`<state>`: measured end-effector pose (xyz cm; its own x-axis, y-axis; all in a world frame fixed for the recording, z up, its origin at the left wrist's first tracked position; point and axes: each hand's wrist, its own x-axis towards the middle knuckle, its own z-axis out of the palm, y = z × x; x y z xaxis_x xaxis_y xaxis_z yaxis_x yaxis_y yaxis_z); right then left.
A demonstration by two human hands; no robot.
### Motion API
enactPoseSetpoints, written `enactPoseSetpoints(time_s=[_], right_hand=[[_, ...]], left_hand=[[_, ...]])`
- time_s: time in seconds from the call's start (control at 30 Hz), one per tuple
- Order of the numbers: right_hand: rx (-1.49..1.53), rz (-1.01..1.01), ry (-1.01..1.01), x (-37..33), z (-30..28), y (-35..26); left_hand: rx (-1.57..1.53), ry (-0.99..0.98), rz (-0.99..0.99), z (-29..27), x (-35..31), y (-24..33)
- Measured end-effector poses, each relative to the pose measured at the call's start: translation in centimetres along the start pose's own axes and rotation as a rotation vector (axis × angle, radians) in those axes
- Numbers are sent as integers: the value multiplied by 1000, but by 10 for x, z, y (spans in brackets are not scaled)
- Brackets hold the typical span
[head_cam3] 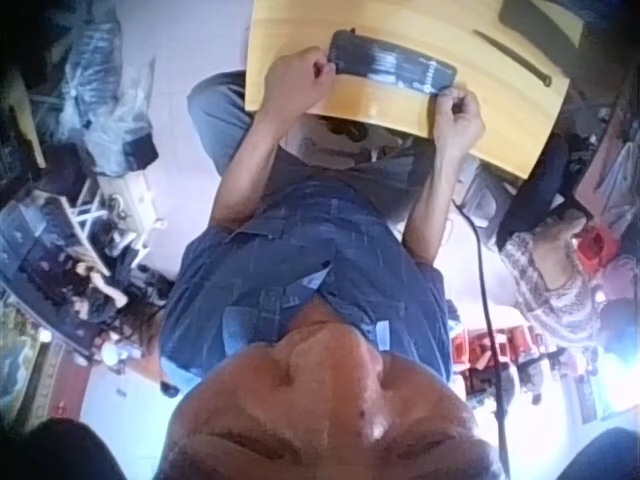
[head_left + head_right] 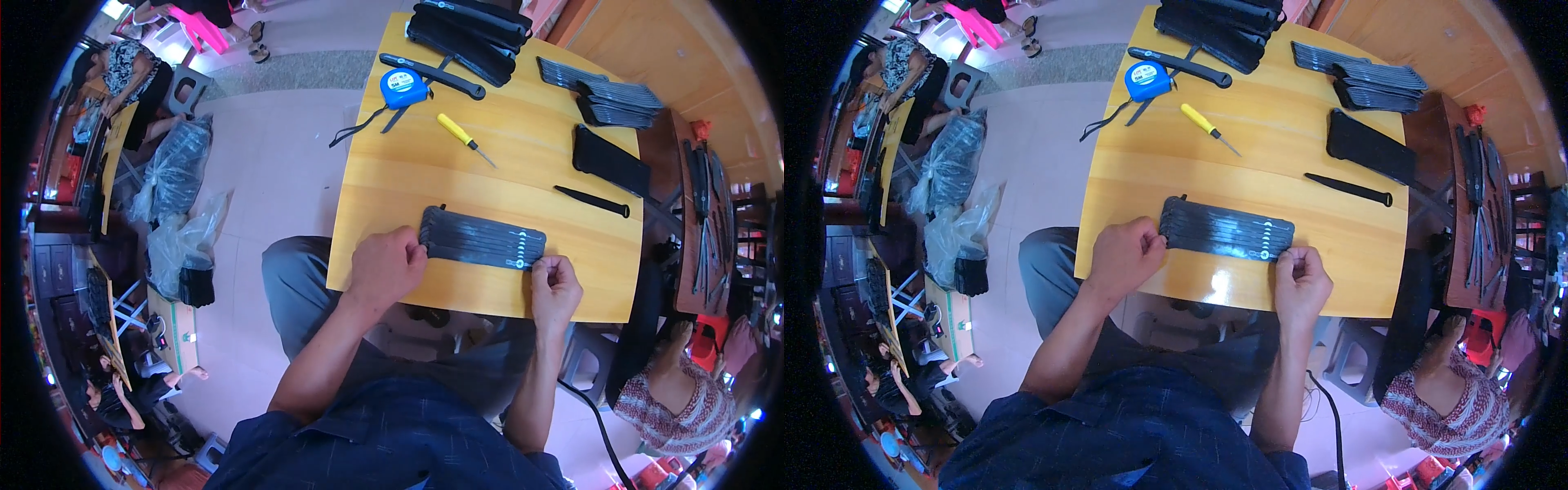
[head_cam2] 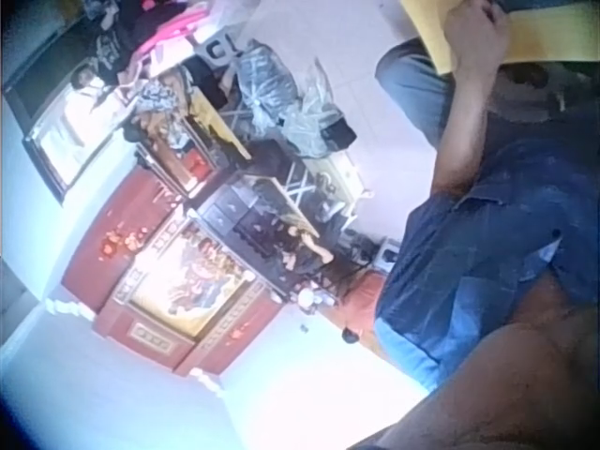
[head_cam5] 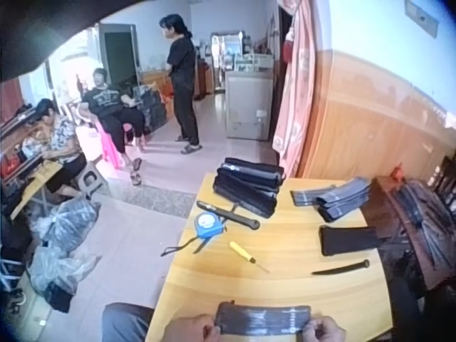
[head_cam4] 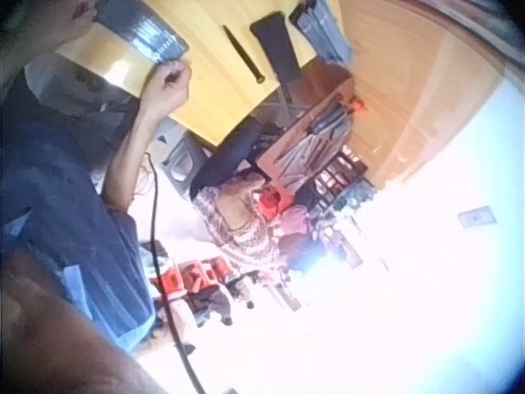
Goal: The recorder uses a tape measure and a small tool to measure and inspect black plastic components on a desk.
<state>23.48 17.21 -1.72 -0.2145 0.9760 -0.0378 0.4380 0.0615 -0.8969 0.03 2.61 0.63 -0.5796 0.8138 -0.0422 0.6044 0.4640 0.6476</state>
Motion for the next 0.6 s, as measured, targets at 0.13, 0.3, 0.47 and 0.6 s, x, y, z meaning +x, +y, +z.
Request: enactPoseSetpoints(time_s=[0.13, 0.3, 0.47, 0.6], right_hand=[[-169, -30, -10, -1, -1, -6], [-512, -287, 156, -13, -4, -36], [-515, -580, -16, -38, -2, -41], [-622, -644, -212, -59, 19, -42]], left_hand=[[7, 44, 19, 2, -5, -2], [-240, 68, 16, -14, -25, -1], [-117, 162, 271, -18, -49, 2], [96, 56, 491, -3, -55, 12]])
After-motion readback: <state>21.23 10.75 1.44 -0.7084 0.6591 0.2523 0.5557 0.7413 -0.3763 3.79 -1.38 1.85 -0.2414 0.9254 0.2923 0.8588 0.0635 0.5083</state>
